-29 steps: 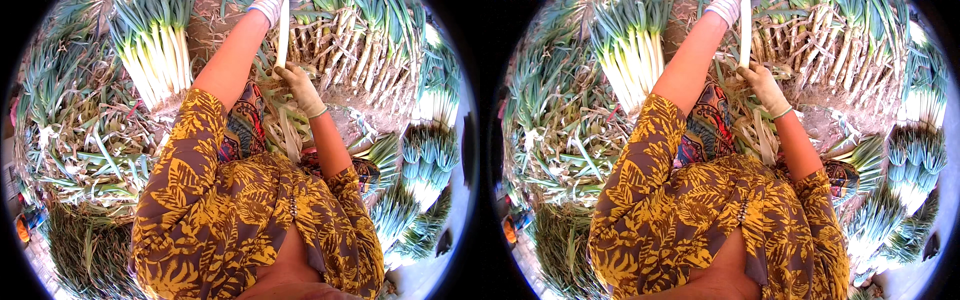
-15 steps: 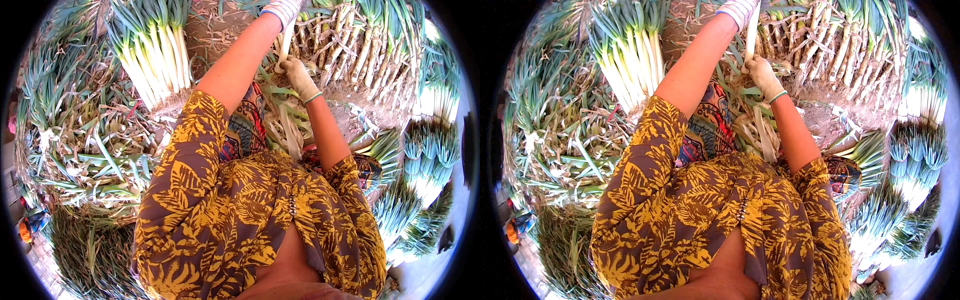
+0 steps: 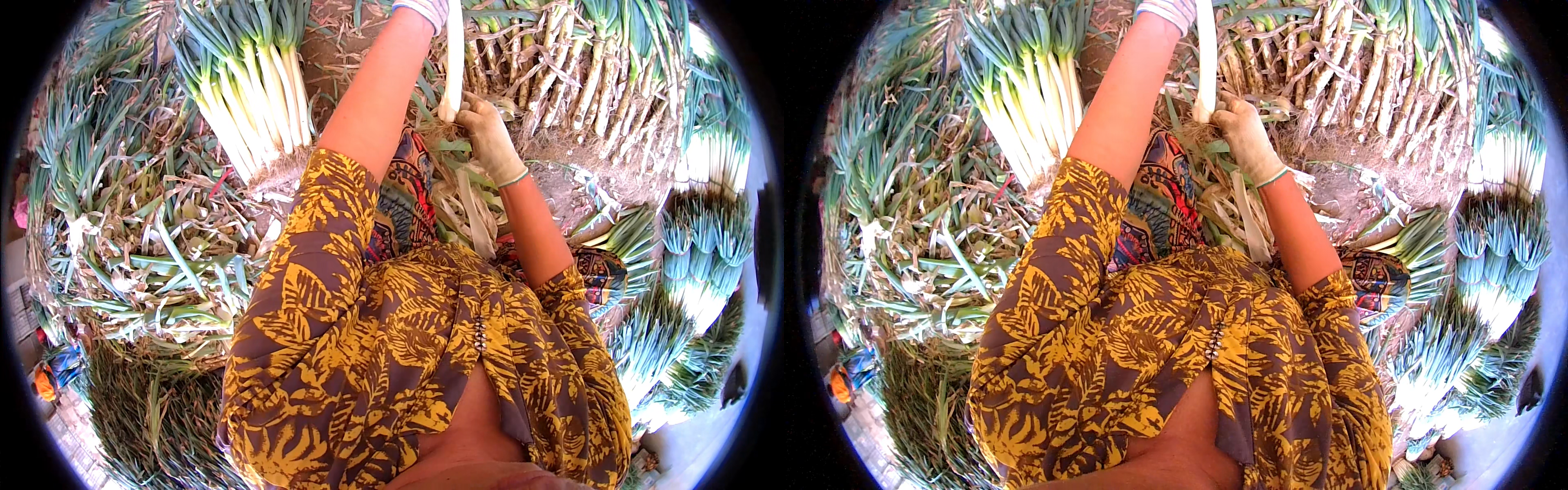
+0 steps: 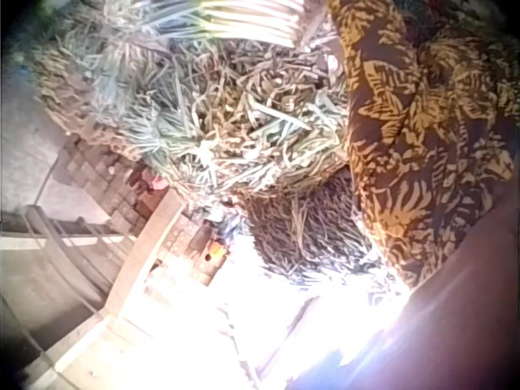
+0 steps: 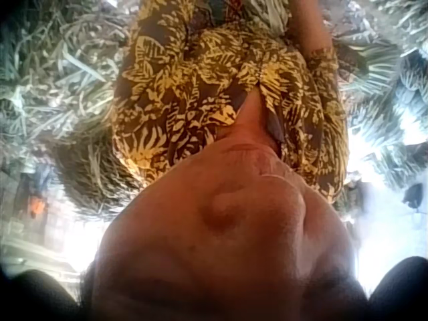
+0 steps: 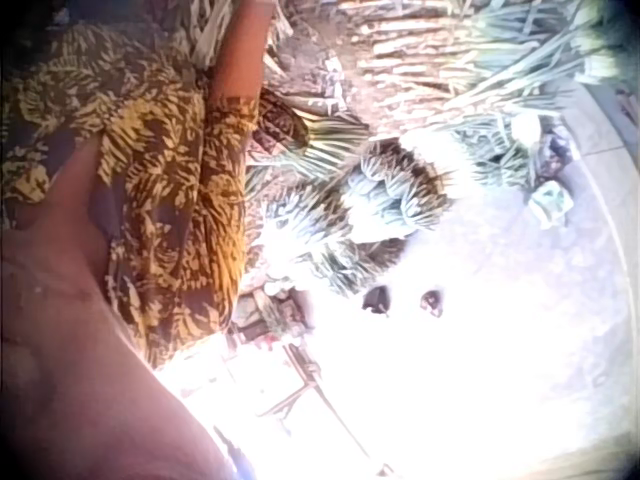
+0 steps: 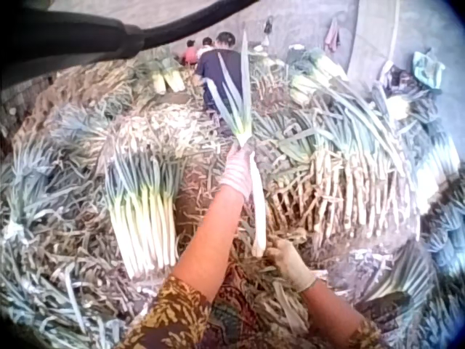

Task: The person peels away outer layers and roots from leeks by hand and gathers them into bundles on the ground.

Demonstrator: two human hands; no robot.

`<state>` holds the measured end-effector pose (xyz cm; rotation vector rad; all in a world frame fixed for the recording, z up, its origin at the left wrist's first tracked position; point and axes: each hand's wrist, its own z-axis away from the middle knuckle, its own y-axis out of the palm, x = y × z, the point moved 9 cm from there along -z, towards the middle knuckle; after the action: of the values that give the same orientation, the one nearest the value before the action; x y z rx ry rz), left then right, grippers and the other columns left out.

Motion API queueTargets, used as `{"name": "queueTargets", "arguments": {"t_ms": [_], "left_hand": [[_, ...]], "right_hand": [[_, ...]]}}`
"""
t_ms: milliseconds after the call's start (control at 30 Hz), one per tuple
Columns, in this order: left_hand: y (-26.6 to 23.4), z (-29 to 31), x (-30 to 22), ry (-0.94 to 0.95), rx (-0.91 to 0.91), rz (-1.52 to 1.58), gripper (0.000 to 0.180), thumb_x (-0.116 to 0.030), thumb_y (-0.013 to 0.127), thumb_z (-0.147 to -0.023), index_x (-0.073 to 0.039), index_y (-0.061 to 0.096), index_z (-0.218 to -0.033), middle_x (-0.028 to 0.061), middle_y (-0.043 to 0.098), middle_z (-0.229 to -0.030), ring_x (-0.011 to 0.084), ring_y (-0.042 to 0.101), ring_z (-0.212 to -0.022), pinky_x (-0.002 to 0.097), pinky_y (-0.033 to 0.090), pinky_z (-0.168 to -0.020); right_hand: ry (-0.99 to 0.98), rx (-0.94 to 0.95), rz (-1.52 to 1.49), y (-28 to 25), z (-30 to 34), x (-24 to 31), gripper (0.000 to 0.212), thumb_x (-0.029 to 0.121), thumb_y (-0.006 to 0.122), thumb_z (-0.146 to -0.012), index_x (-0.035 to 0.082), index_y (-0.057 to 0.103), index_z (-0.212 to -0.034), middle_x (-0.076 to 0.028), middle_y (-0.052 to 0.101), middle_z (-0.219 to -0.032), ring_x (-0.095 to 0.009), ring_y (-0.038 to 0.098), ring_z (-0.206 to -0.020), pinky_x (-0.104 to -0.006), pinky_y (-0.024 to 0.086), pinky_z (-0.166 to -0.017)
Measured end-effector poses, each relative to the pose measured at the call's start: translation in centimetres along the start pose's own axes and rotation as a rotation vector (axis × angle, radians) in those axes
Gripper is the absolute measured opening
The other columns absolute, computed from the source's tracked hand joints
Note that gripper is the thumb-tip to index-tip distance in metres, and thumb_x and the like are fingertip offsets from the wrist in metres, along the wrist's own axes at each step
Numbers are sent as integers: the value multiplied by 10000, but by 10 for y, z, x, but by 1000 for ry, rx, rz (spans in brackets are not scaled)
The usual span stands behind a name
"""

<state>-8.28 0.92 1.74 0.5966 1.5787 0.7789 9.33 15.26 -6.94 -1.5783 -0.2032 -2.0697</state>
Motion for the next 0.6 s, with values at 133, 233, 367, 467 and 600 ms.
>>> {"name": "queueTargets", "arguments": {"t_ms": [133,233,367,467,600], "left_hand": [[-14,-14,-4,57,36,74,134,-187,649,-900,-108,569,-973,24,540,-712,152,529,-531,303,439,-470],[-8,-12,-2,-12,139,139,147,-196,667,-895,-114,557,-949,26,537,-704,138,520,-524,300,420,-450],[-1,-3,-2,4,81,34,144,-191,668,-900,-123,555,-956,17,533,-692,135,515,-515,290,407,-423],[12,6,1,-4,55,17,143,-192,666,-905,-126,561,-977,11,533,-692,138,512,-507,289,404,-409],[10,3,4,-13,41,11,160,-211,670,-909,-128,570,-1000,10,543,-706,146,518,-507,298,415,-409]], "right_hand": [[38,22,-495,17,25,29,405,123,517,-935,-33,505,-1309,10,646,-910,-46,564,-672,-200,480,-588],[-19,134,-579,13,28,34,397,180,517,-956,-13,522,-1303,3,636,-901,-60,573,-677,-232,518,-584],[32,81,-144,10,30,46,391,185,507,-964,-5,529,-1305,-17,633,-946,-72,570,-733,-241,504,-651],[-31,81,-98,6,16,29,392,188,500,-968,-13,537,-1303,-28,630,-984,-81,554,-761,-243,483,-694],[-86,46,-116,8,27,42,391,193,502,-966,-35,558,-1280,-34,628,-1019,-88,551,-803,-237,473,-711]]}}
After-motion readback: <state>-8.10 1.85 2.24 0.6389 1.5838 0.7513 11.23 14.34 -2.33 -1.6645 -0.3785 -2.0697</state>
